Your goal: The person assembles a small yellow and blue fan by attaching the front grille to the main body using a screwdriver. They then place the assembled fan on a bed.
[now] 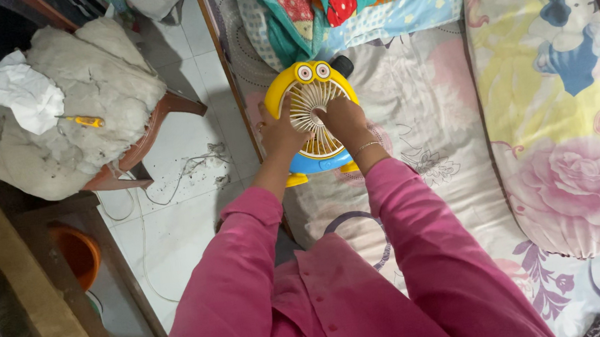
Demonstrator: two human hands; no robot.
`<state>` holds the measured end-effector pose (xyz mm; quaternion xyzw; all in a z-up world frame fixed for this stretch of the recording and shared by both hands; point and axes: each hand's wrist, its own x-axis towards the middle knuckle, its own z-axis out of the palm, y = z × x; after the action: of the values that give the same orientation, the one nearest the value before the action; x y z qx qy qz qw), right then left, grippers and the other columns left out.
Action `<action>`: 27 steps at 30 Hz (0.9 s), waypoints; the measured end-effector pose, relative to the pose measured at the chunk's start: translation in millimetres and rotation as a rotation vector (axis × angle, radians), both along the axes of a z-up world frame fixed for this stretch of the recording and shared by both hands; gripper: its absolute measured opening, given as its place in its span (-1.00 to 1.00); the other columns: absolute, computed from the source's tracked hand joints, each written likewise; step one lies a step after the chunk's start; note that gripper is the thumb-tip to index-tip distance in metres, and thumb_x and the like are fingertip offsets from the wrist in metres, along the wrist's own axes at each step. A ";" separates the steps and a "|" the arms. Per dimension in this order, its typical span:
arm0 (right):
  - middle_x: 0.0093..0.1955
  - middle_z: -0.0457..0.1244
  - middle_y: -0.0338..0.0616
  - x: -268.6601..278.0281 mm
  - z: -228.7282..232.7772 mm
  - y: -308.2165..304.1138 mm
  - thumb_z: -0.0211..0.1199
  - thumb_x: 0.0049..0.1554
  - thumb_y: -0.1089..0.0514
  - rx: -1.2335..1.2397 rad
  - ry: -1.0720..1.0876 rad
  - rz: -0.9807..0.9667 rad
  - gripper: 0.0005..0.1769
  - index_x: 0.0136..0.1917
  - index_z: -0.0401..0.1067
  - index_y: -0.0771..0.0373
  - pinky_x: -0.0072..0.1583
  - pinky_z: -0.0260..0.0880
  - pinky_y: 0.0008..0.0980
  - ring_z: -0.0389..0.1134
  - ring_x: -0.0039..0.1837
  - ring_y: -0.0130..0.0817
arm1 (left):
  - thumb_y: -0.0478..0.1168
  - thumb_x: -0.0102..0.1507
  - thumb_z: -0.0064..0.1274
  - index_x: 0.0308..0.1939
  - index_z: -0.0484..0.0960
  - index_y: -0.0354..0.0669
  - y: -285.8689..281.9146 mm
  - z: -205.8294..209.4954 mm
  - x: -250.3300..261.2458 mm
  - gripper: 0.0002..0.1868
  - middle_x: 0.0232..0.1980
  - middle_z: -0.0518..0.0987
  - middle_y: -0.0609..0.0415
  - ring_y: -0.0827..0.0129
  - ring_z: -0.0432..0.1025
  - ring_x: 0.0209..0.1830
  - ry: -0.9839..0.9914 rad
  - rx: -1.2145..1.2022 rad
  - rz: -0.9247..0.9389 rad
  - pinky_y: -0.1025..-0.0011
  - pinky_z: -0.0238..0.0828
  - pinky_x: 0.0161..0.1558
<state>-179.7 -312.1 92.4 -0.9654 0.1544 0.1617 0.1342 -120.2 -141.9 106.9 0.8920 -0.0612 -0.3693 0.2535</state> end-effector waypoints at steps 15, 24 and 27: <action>-0.04 0.34 0.17 -2.8 6.6 0.9 0.33 -0.02 0.05 0.211 -0.283 0.029 -0.57 0.07 0.50 0.33 0.06 0.41 -0.05 0.38 0.02 0.11 | 0.05 -0.10 0.47 0.49 0.01 0.64 -1.1 8.1 3.5 0.22 0.61 -0.25 -0.05 -0.32 0.09 0.43 0.014 0.000 0.009 0.03 0.42 0.16; 0.01 0.32 0.23 2.3 25.0 12.2 0.27 -0.02 0.04 0.184 -0.301 0.071 -0.55 0.10 0.50 0.29 -0.01 0.40 -0.06 0.37 0.02 0.14 | 0.08 -0.12 0.49 0.49 -0.02 0.63 3.9 -4.2 6.9 0.25 0.59 -0.30 -0.08 -0.43 0.03 0.42 0.020 -0.020 0.012 0.01 0.38 0.18; 0.02 0.32 0.15 4.0 23.4 13.3 0.27 0.11 -0.11 0.132 -0.016 -0.075 -0.56 0.07 0.46 0.28 0.09 0.40 -0.08 0.38 0.10 0.06 | 0.07 -0.13 0.49 0.49 0.00 0.61 4.7 -11.0 3.2 0.24 0.61 -0.27 -0.08 -0.44 0.06 0.42 0.011 -0.044 0.012 0.01 0.38 0.20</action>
<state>-175.8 -298.8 115.8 -0.9492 0.1782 0.1589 0.2048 -117.0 -137.2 95.9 0.8844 -0.0626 -0.3714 0.2757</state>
